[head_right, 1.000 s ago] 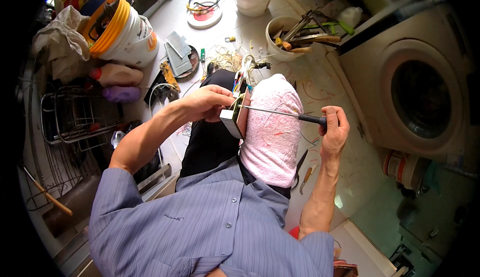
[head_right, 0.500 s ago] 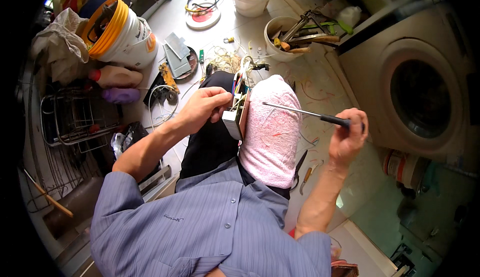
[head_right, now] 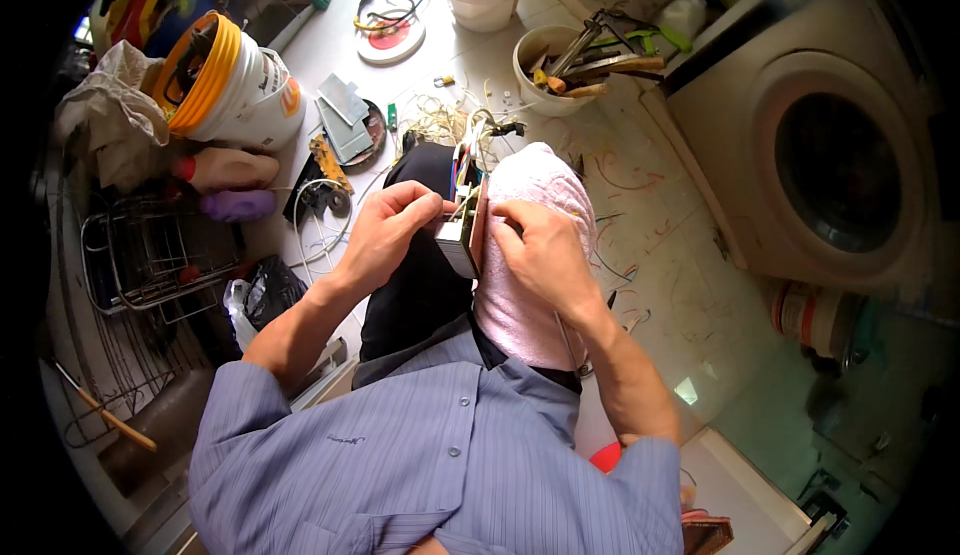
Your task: The person uses a screwdriver to tighten screws on a circuit board and its plastic housing while sitting on the floor.
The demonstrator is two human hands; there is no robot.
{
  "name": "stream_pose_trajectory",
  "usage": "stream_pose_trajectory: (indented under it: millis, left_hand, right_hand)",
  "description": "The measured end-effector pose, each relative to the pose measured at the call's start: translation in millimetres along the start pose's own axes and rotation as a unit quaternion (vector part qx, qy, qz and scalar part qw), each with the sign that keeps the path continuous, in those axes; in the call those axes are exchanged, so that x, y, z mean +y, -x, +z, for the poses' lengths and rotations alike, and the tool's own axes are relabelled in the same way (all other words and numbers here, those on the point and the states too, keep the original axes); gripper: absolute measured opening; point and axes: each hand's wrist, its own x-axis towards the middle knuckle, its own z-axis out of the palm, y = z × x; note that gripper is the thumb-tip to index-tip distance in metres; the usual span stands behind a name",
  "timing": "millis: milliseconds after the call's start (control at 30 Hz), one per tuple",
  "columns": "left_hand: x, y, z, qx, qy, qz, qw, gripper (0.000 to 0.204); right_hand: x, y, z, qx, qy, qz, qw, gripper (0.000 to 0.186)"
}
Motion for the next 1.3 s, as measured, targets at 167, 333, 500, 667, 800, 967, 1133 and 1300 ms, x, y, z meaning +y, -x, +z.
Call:
stream_pose_trajectory:
  millis: [167,333,500,667,800,967,1133,1300]
  left_hand:
    - [11,5,9,0.04,-0.142,0.033,0.989,0.021]
    - [15,3,18,0.04,-0.226,0.097,0.968,0.02]
    - [10,0,10,0.015,-0.121,0.021,0.992,0.021]
    - [10,-2,-9,0.026,0.003,0.032,0.999,0.023]
    - [13,-1,-3,0.005,0.072,0.033,0.997,0.023]
    - [16,6,3,0.025,0.101,0.068,0.992,0.018]
    - [16,14,-1,0.014,0.16,0.069,0.985,0.013]
    - [26,23,10,0.006,0.232,0.014,0.973,0.013]
  right_hand:
    - [-5,-8,14,0.033,-0.031,-0.026,0.999,0.017]
    - [-4,-12,10,0.015,-0.004,-0.003,1.0,0.013]
    - [3,-20,5,-0.013,-0.014,0.025,0.999,0.014]
    - [5,-20,2,-0.015,-0.007,0.04,0.999,0.014]
    - [6,-27,2,-0.028,0.0,0.032,0.999,0.013]
    - [14,-26,-4,0.001,-0.021,0.037,0.999,0.012]
    - [8,-19,-12,0.009,-0.085,0.054,0.995,0.01]
    - [-28,-8,-16,0.044,-0.053,-0.027,0.997,0.004]
